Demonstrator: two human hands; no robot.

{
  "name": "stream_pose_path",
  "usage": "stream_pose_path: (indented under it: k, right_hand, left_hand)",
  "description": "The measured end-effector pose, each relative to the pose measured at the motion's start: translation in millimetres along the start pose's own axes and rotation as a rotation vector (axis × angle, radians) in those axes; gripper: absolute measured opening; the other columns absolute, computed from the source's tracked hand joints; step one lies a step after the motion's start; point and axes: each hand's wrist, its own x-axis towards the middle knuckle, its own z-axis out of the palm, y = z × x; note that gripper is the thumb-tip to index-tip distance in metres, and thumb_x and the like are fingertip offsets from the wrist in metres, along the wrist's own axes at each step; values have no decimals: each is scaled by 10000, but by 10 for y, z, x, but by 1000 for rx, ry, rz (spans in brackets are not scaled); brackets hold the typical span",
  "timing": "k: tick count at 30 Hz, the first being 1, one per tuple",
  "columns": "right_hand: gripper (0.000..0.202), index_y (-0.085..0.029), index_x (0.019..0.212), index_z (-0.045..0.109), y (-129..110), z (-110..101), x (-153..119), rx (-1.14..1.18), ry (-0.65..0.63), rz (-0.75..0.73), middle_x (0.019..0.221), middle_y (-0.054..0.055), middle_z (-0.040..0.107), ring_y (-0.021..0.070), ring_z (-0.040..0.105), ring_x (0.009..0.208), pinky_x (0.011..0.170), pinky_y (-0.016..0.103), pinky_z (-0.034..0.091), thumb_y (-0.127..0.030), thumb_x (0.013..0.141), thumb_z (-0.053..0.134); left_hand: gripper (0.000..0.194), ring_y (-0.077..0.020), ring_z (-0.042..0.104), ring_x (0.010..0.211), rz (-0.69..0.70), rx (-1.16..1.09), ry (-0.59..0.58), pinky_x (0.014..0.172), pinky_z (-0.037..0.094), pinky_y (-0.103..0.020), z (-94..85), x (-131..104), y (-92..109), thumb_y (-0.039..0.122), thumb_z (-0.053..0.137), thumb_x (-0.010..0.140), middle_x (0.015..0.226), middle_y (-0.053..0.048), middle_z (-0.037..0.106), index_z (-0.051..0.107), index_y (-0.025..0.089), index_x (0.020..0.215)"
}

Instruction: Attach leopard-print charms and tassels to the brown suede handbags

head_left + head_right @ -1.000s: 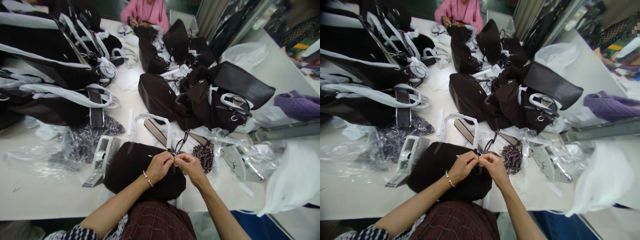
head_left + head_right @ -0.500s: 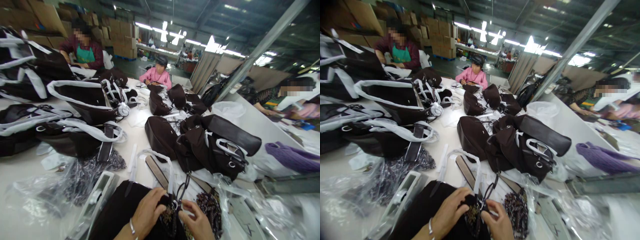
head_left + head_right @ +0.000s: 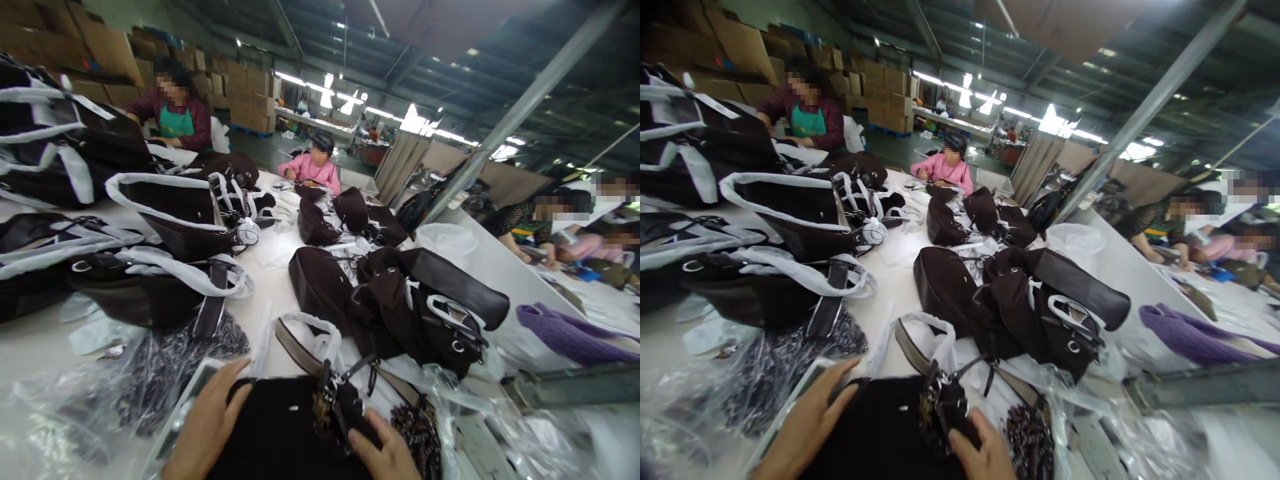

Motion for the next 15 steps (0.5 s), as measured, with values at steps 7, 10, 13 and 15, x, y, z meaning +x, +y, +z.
stream_pose_path:
  k: [7,10,13,15]
  right_hand:
    - [313,-192,924,663,-1776,-802,1221,228,283,-386,797,8,665,187,614,730,640,284,508,-440,737,701]
    - [307,-186,1002,613,-2415,-1233,2016,510,525,-508,818,11,643,164,628,729,620,284,517,-411,795,639]
    - [268,-195,1058,576,-2701,-1572,2571,528,621,-623,943,32,625,129,647,823,672,268,512,-394,891,511]
    - [279,-201,1045,581,-2591,-1544,2713,380,575,-659,956,38,633,128,648,830,682,270,511,-418,876,541]
  left_hand:
    - [380,-265,605,1098,-184,-99,366,1033,445,-462,-693,127,299,510,463,878,1192,-35,636,591,286,1158]
    - [358,-264,596,1106,-164,-127,331,1038,443,-467,-615,107,305,500,458,883,1204,-30,625,580,313,1163]
    - [336,-259,601,1106,-131,-145,266,1009,473,-451,-426,86,215,475,461,888,1206,-29,626,574,323,1167]
    - [318,-253,612,1095,-104,-156,240,982,495,-433,-294,77,145,453,468,891,1183,-29,639,584,312,1152]
